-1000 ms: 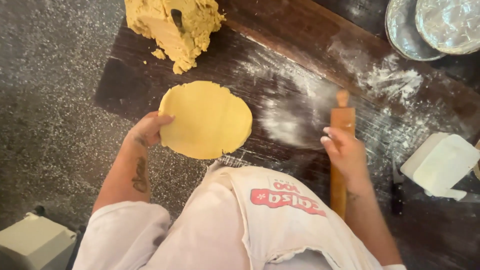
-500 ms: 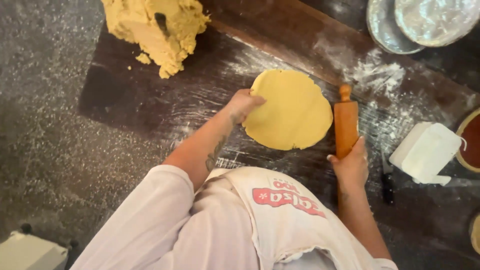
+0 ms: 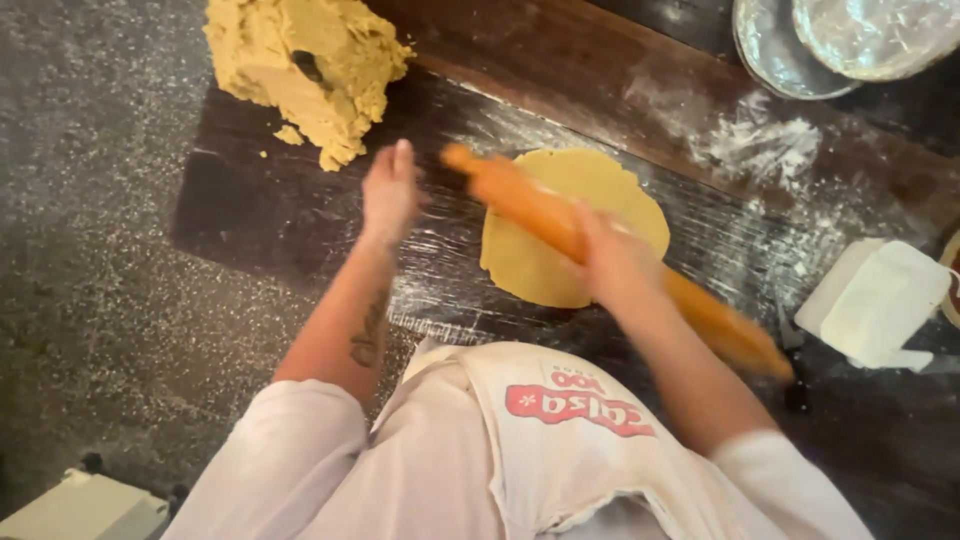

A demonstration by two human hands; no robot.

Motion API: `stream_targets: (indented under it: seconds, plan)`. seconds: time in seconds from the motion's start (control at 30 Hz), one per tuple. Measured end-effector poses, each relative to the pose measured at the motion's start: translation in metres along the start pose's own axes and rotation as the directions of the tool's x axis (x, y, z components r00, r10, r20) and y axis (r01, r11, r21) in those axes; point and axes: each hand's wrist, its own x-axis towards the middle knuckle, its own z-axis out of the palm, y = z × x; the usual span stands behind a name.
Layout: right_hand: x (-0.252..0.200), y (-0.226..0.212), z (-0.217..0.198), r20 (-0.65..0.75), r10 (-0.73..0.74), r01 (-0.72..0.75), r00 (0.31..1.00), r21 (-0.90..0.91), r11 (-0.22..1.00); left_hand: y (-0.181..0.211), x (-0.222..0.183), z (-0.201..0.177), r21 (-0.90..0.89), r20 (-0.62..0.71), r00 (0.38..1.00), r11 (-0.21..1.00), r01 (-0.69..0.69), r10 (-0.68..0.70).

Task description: Kneading a portion of dough and rolling it out into a circular shape using a rolling pin to prepare a pie crust.

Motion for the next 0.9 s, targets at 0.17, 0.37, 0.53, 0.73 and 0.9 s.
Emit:
stream_targets:
  seconds: [0.17, 0.37, 0.53, 0.73, 0.9]
  plan:
    - [0.002, 0.038, 0.012, -0.249, 0.010, 0.005, 0.968, 0.059, 0.998, -0.020, 0.033, -0.010, 0.502, 0.052, 0.987, 0.851, -0.157, 0.152]
    - [-0.023, 0.245, 0.096, -0.153, 0.663, -0.412, 0.733, 0.675, 0.612, -0.030, 0.061, 0.005, 0.477, 0.077, 0.993, 0.872, -0.113, 0.087]
    - [0.031, 0.269, 0.090, -0.155, 0.451, -0.438, 0.879, 0.112, 0.892, -0.010, 0.033, -0.008, 0.562, 0.055, 0.994, 0.820, -0.110, 0.096]
    - [0.099, 0.338, 0.153, -0.464, 0.563, -0.376, 0.684, 0.437, 0.817, -0.059, 0.089, 0.007, 0.640, 0.020, 0.810, 0.615, -0.460, 0.586]
    - [0.054, 0.285, 0.126, -0.169, 0.541, -0.390, 0.824, 0.524, 0.758, -0.042, 0.048, -0.007, 0.586, 0.073, 0.961, 0.769, -0.257, 0.265]
